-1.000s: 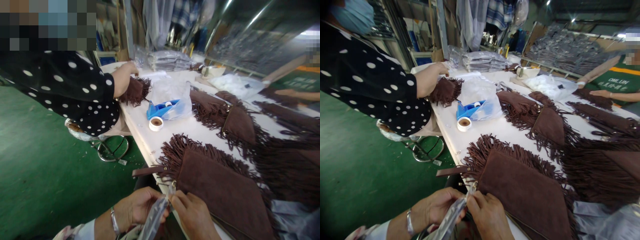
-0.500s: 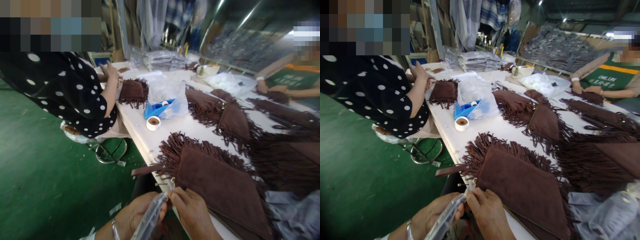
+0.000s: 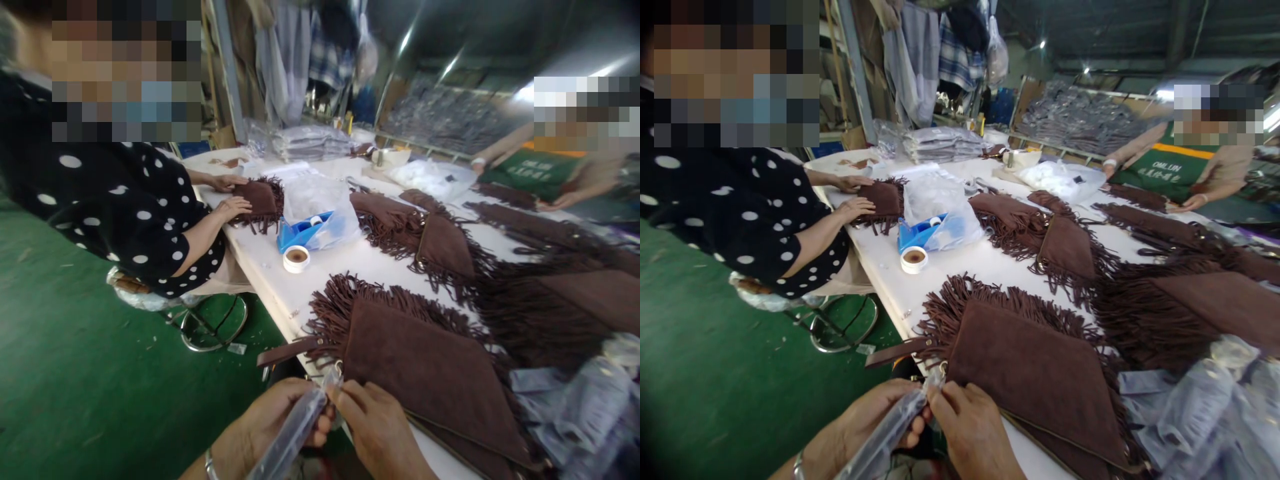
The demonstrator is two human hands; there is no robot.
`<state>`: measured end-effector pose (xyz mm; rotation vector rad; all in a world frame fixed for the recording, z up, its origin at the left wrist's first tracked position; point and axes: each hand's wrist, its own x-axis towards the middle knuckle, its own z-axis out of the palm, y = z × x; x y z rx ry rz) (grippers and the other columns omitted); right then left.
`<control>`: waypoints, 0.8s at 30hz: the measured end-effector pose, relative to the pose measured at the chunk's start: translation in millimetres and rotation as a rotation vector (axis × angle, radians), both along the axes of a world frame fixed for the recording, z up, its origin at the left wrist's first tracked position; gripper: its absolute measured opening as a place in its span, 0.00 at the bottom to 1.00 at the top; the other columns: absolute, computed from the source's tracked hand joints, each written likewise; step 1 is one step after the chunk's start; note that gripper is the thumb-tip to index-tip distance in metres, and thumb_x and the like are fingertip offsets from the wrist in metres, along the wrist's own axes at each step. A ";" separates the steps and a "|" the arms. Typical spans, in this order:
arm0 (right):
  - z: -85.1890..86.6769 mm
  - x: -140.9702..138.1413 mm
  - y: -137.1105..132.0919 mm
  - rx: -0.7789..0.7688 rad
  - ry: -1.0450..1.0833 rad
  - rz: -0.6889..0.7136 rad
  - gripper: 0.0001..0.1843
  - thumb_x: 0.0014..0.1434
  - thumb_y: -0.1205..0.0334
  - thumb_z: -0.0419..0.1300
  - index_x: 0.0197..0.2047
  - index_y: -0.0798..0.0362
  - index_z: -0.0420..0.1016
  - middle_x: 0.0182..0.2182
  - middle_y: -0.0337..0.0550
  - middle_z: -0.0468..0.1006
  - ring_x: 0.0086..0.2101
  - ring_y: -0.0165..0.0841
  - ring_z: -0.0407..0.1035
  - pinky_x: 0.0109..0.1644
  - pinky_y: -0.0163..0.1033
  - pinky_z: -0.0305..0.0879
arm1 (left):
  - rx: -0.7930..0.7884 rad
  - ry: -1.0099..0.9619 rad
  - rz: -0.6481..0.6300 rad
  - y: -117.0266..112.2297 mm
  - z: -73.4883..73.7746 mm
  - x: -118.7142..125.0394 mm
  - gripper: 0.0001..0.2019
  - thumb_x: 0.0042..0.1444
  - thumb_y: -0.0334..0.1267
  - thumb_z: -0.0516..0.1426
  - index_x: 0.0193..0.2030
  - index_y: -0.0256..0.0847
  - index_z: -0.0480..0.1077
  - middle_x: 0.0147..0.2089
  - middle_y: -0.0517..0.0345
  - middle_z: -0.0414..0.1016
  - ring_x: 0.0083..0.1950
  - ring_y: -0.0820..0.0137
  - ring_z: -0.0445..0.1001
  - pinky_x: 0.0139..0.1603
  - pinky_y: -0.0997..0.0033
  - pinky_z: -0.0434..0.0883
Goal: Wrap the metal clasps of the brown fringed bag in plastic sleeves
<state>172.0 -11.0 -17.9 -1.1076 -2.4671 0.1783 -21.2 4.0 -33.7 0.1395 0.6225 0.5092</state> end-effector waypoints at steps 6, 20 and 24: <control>13.7 1.6 -4.6 -0.215 0.201 -0.144 0.17 0.65 0.71 0.49 0.55 0.48 0.66 0.36 0.39 0.80 0.33 0.33 0.76 0.36 0.34 0.69 | 0.303 0.146 0.006 1.6 1.2 0.1 0.12 0.53 0.40 0.64 0.34 0.29 0.73 0.27 0.51 0.74 0.22 0.72 0.74 0.25 0.74 0.75; 5.3 -0.3 -17.0 -0.389 0.239 -0.298 0.18 0.63 0.73 0.48 0.51 0.46 0.70 0.39 0.38 0.81 0.37 0.34 0.77 0.40 0.36 0.69 | 0.449 0.296 -0.039 1.6 3.5 9.0 0.12 0.57 0.42 0.61 0.34 0.33 0.70 0.24 0.59 0.70 0.16 0.79 0.66 0.18 0.82 0.65; 3.6 1.4 -23.2 -0.432 0.316 -0.325 0.19 0.65 0.70 0.47 0.55 0.44 0.68 0.44 0.38 0.81 0.40 0.34 0.77 0.43 0.37 0.68 | 0.444 0.247 -0.045 -3.0 3.3 5.4 0.15 0.60 0.46 0.59 0.37 0.31 0.70 0.28 0.51 0.75 0.20 0.74 0.72 0.21 0.80 0.67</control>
